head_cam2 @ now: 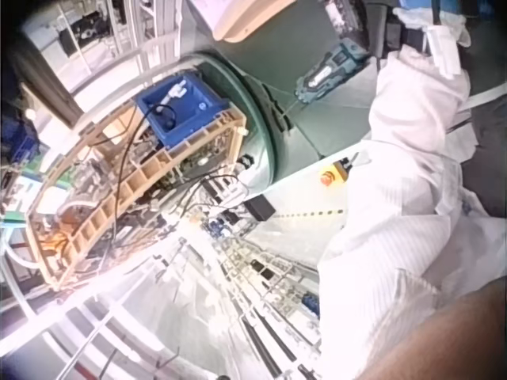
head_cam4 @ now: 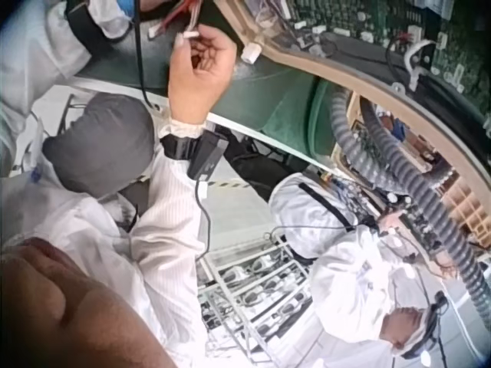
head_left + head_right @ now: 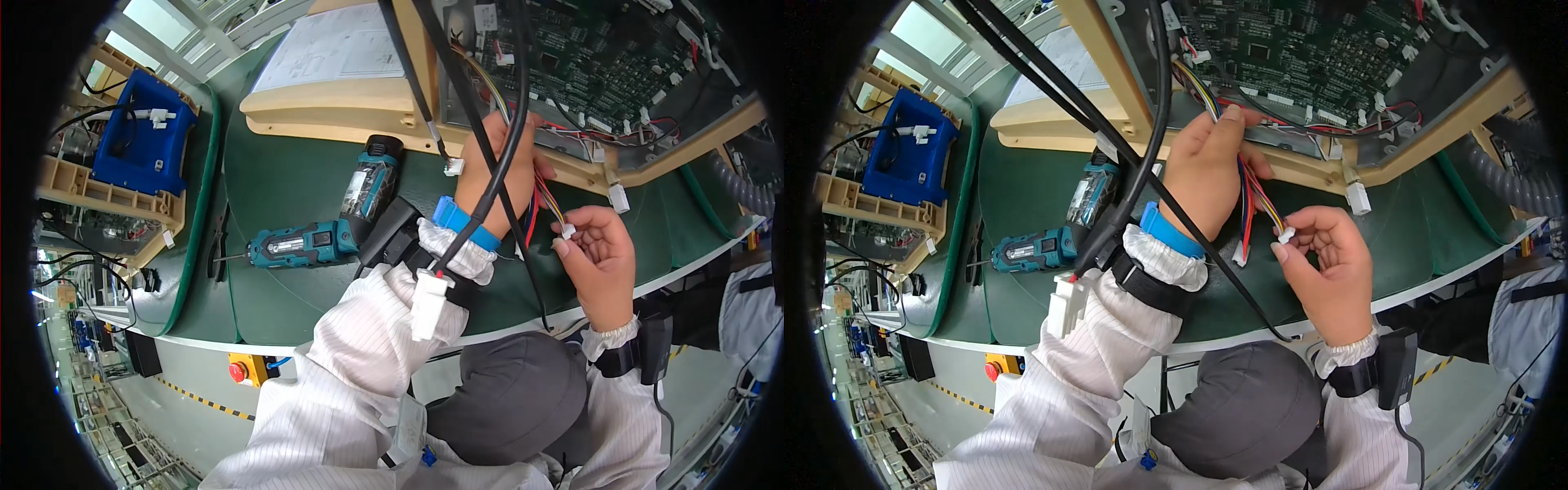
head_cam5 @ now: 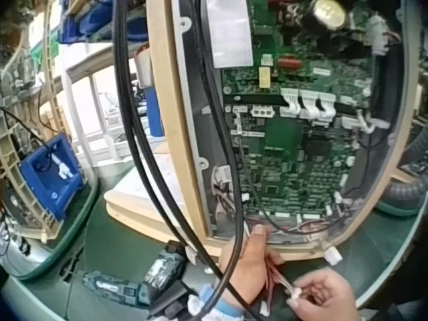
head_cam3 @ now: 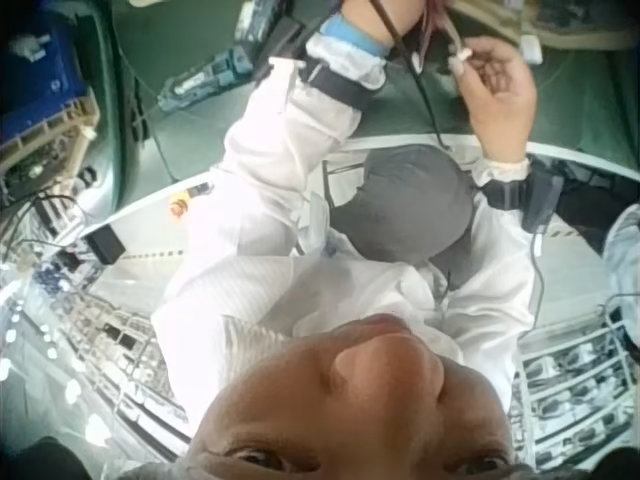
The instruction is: Connecting wires and plugs to a large circuit board mounted on a chassis in an electronics factory.
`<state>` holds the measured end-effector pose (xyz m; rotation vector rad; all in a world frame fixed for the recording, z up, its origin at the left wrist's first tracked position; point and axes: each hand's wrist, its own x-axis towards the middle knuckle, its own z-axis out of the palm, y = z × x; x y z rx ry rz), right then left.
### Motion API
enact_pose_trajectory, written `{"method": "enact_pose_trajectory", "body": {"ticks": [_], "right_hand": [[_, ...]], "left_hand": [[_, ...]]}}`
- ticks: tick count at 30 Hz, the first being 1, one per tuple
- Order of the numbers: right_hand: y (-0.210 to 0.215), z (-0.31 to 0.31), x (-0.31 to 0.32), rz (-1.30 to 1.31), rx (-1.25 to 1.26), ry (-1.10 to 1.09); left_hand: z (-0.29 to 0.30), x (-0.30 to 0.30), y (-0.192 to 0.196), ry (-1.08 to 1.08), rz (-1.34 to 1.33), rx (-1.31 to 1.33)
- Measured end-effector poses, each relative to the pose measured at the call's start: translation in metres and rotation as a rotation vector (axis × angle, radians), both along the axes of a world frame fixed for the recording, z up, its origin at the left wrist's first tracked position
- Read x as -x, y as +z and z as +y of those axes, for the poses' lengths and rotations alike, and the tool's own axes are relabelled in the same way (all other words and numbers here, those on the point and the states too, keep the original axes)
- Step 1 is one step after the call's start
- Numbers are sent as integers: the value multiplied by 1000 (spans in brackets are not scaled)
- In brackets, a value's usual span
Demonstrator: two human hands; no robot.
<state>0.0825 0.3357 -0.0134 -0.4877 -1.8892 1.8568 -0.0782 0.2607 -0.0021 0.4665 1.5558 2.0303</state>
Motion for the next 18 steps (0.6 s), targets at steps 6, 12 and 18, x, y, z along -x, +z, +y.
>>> {"method": "enact_pose_trajectory", "body": {"ticks": [6, 12, 18], "right_hand": [[-1, 5, -2, -22, 159, -10], [-1, 1, 2, -20, 143, 3], [1, 4, 2, -43, 150, -11]], "left_hand": [[-1, -3, -3, 84, -104, -214], [-8, -1, 11, 118, -281, -388], [-5, -10, 12, 259, -193, -284]]}}
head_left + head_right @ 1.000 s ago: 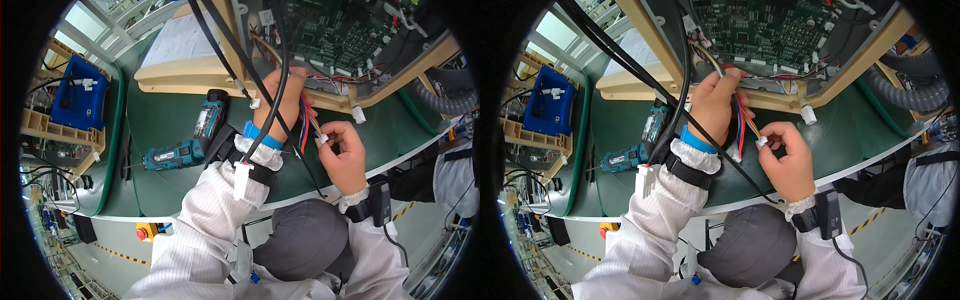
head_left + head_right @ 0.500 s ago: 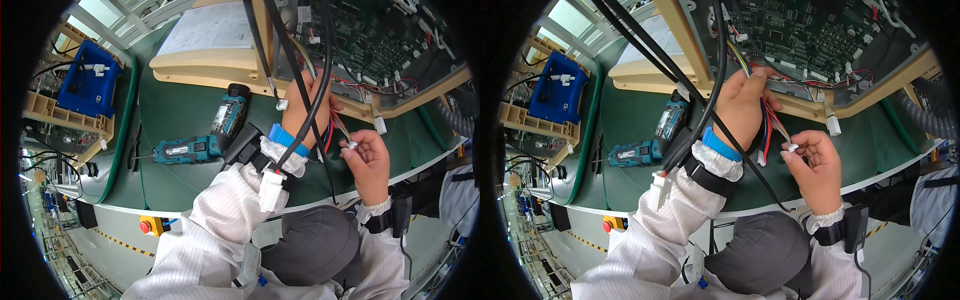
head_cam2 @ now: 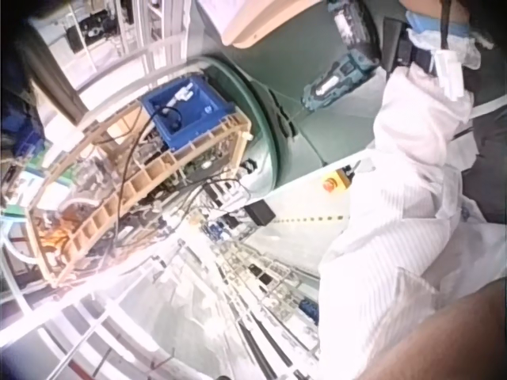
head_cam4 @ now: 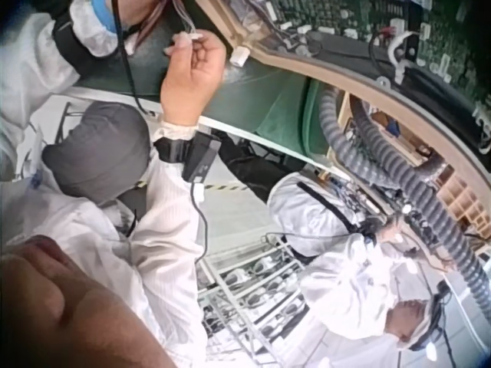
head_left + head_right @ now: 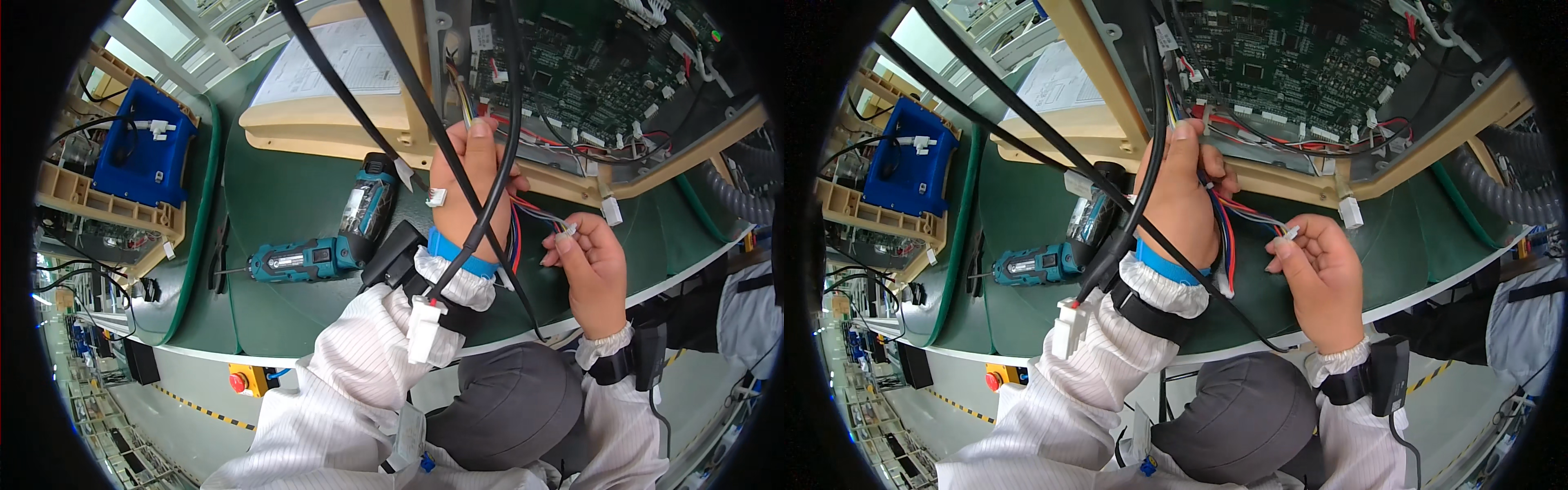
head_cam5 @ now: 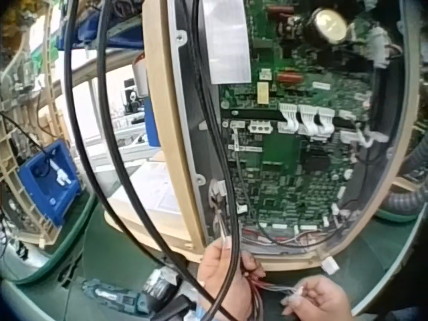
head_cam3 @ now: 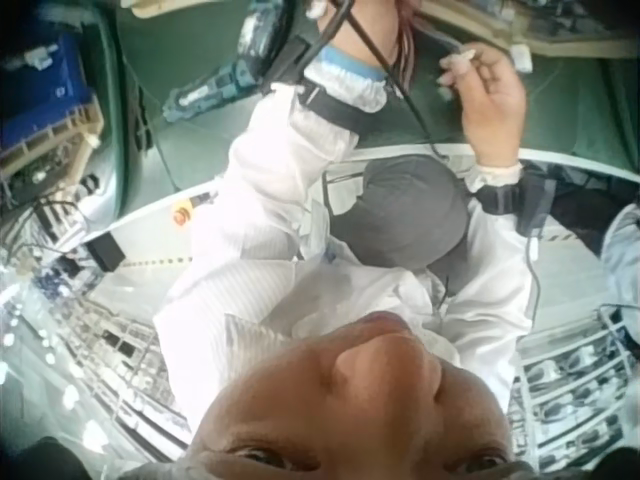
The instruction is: Connecting wires and plugs to a large circuit board mounted on a chassis in an electronics factory.
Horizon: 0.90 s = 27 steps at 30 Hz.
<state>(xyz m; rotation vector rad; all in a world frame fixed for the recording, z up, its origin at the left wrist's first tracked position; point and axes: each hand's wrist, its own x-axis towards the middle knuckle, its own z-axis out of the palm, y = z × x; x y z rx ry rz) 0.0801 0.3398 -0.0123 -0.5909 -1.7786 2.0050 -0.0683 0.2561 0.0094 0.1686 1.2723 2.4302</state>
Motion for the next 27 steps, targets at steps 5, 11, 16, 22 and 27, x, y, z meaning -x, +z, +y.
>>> {"method": "enact_pose_trajectory", "body": {"ticks": [5, 11, 16, 22, 27], "right_hand": [[3, -1, 7, -16, -40, -131], [40, 5, 37, -48, -118, -152], [33, 18, 57, -74, -167, -44], [48, 45, 73, -161, -1064, -27], [63, 49, 90, -68, -1625, 33]], "left_hand": [[1, 7, -10, -99, -4, 108], [-5, 4, 2, -162, -79, 123], [-7, 4, -4, -218, -171, 52], [-5, 8, -7, -372, -74, 86], [-4, 5, -4, -423, -234, -55]]}}
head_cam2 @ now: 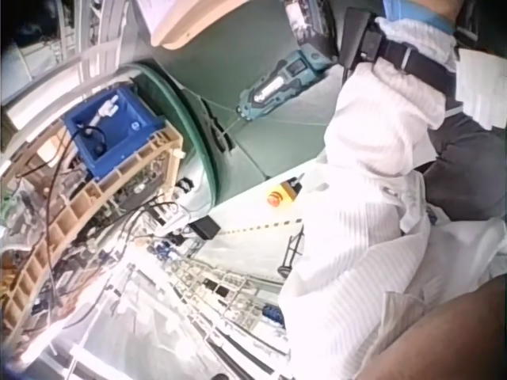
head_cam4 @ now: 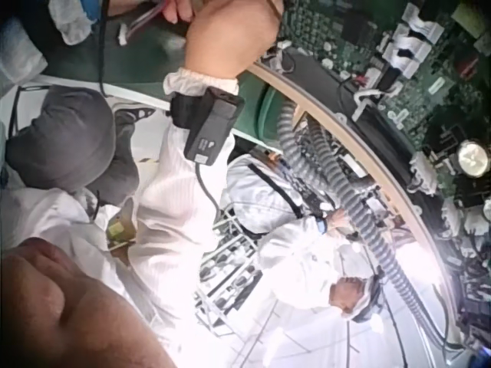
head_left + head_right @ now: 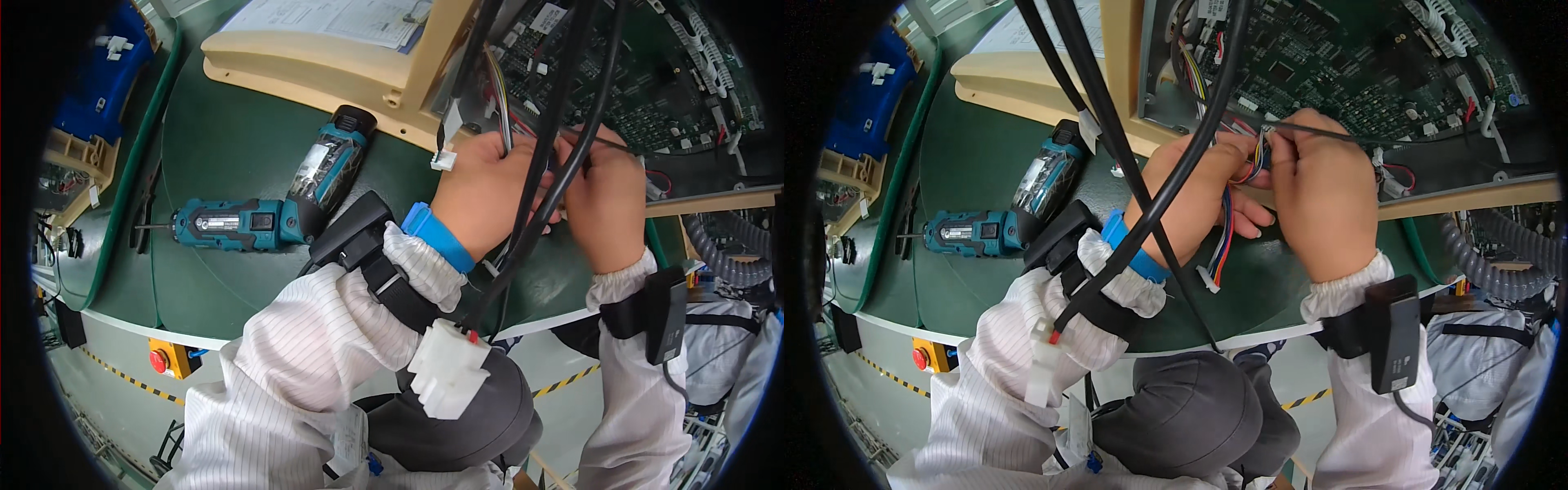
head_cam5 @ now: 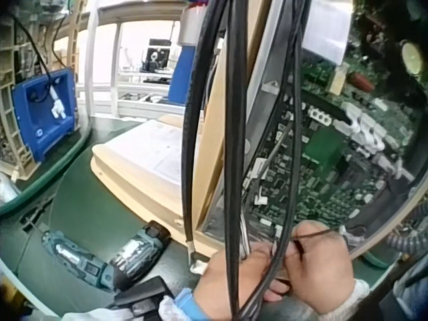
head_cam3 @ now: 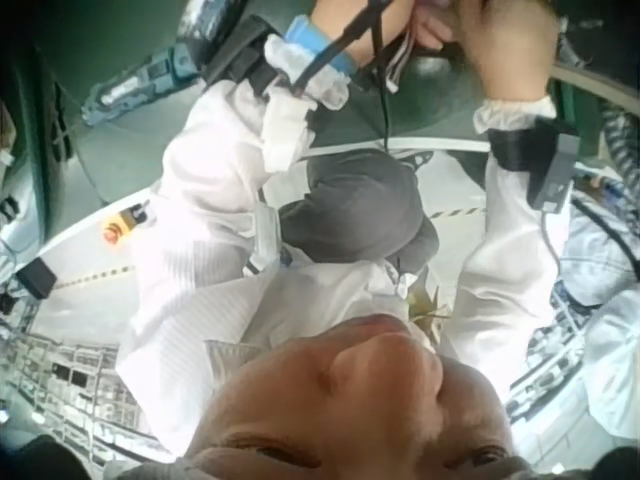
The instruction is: Connecting wires and plugs to a large circuit board mounted on a chassis in an electronics factory.
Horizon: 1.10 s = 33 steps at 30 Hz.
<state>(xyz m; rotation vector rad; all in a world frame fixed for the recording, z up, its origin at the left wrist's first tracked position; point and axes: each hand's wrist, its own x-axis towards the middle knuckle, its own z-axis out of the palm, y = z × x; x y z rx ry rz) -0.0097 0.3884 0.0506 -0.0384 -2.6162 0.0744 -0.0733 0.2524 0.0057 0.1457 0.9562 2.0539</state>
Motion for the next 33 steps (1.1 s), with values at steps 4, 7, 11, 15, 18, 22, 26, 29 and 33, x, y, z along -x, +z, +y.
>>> {"method": "enact_pose_trajectory", "body": {"ticks": [4, 7, 11, 15, 18, 22, 26, 29, 33], "right_hand": [[-1, 2, -2, -143, 185, -153], [-1, 0, 0, -130, 205, -138], [4, -3, 3, -175, 118, -126], [4, -2, 1, -172, 178, -136], [6, -5, 1, -132, 180, -113], [6, -6, 4, -147, 193, -139], [4, -2, 2, -161, 176, -155], [6, -10, 6, -145, 134, -173], [8, -12, 6, -193, 143, -308]], "left_hand": [[6, -6, -3, 9, 42, -7], [4, -4, -3, -36, 90, 27], [4, -1, -6, -45, 60, -5], [5, -2, -6, -78, 56, -56], [3, -2, -2, -68, 55, -53], [0, 0, -3, -68, 31, -77], [6, -5, 3, -34, -37, -43], [-3, -2, 7, -78, -40, -23], [2, -2, 1, -83, -31, -22]]}}
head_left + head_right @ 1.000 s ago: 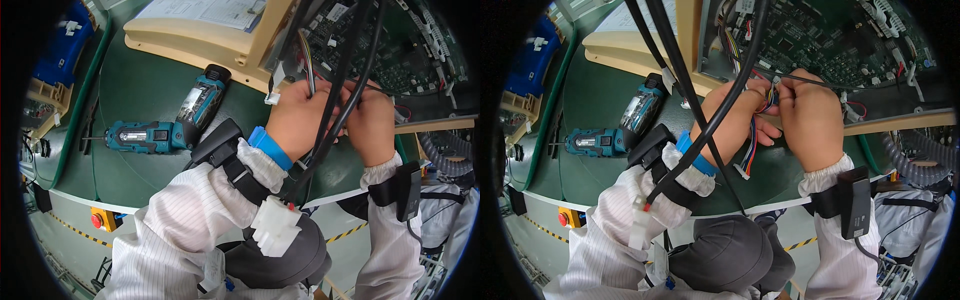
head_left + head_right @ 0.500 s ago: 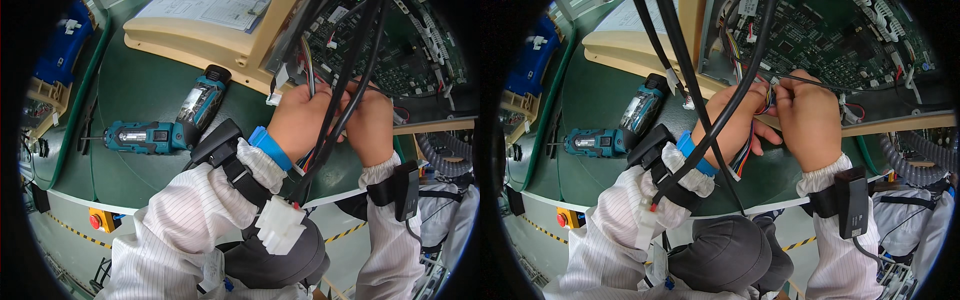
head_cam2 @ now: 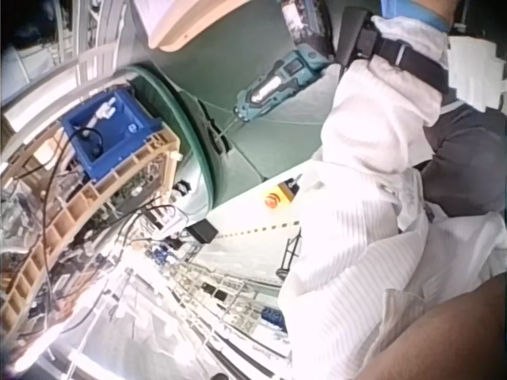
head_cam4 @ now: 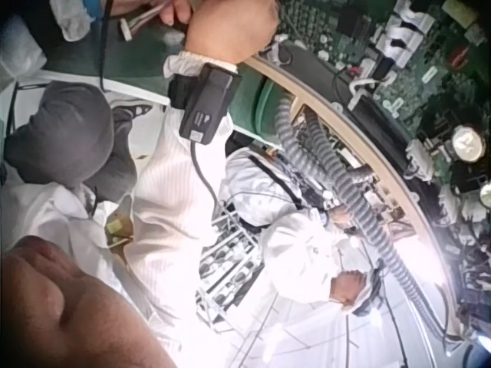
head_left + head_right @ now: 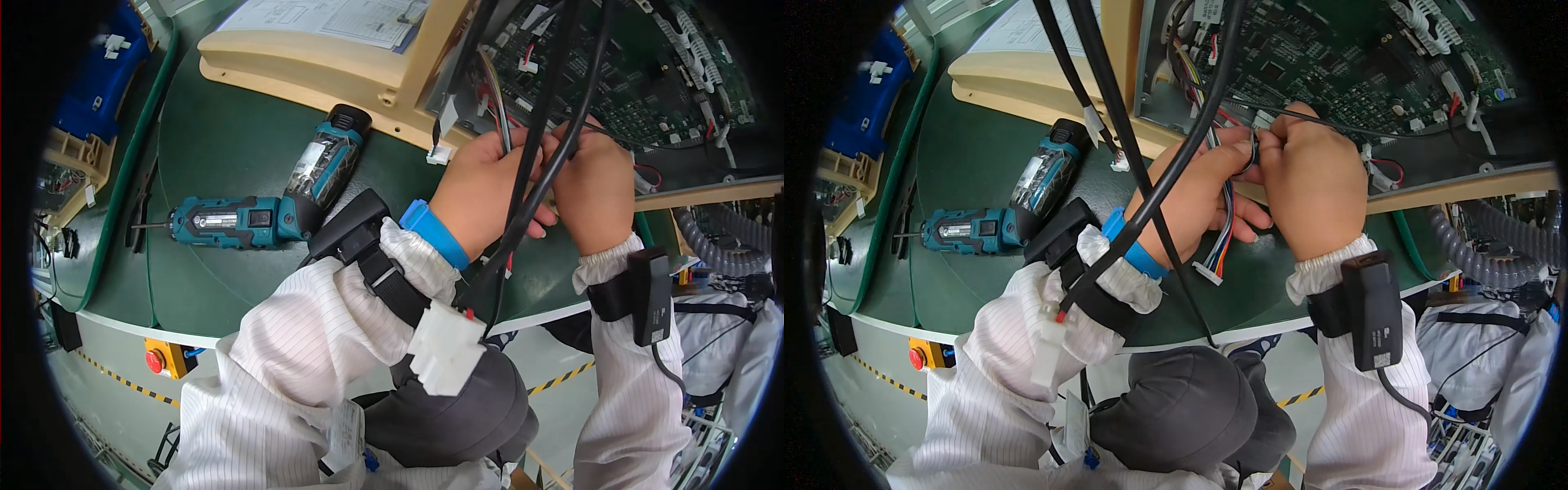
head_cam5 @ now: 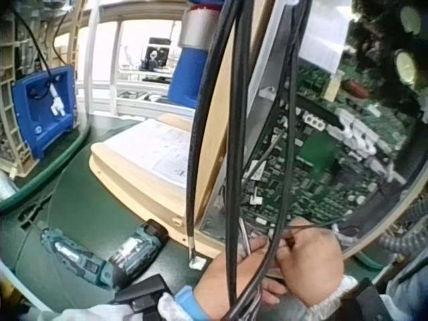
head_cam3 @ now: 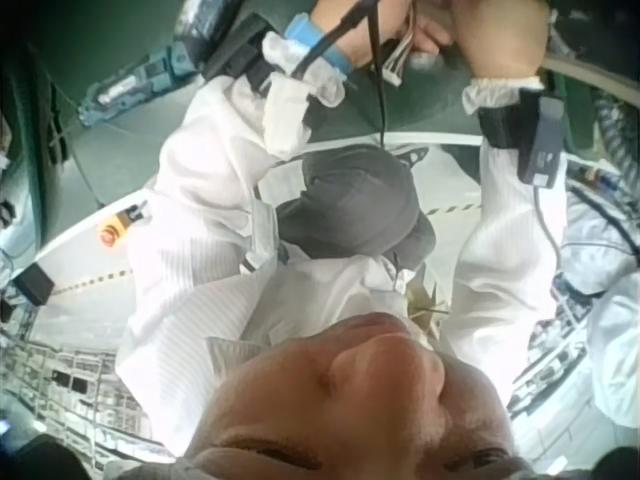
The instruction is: Connecting wires and plugs to a large circuit board mounted on a chassis in an electronics factory.
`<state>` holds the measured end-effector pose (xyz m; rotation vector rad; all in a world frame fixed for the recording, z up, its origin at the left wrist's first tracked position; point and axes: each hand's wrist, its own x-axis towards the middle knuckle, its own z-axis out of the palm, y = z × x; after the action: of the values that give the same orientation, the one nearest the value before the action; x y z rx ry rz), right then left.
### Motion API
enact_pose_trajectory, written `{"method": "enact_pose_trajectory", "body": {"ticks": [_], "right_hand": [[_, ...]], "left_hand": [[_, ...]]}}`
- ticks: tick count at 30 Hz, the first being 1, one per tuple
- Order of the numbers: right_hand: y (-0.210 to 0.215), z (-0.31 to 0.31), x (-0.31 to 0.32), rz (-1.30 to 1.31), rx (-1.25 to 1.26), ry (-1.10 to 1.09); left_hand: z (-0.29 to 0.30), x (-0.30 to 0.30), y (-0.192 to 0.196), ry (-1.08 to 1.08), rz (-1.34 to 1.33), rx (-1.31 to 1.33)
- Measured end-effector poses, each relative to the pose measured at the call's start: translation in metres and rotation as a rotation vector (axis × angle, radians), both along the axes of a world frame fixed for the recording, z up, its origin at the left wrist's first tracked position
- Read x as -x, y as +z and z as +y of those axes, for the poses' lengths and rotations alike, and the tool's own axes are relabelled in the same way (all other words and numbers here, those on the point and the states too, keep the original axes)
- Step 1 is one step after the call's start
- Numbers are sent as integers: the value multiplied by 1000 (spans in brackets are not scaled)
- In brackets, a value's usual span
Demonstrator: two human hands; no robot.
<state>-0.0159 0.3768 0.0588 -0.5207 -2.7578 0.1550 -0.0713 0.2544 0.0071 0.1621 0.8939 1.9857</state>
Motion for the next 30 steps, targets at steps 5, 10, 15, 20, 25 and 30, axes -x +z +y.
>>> {"method": "enact_pose_trajectory", "body": {"ticks": [5, 10, 15, 20, 25, 30], "right_hand": [[-9, 9, 5, 46, -114, 65], [0, 14, 3, 16, -19, 54], [-4, 14, 13, 57, -117, 99], [-4, 5, -16, 104, 253, 19], [-23, 14, -68, 337, 476, -87], [-14, 8, -61, 387, 474, 16]], "left_hand": [[-5, -2, 0, 0, -26, -41], [-3, -2, 9, 4, -23, -17], [0, 2, 2, 53, -26, -41], [2, 3, -4, 85, 10, 4], [8, -4, 5, 64, 32, 4], [3, 2, 0, 27, 9, -13]]}}
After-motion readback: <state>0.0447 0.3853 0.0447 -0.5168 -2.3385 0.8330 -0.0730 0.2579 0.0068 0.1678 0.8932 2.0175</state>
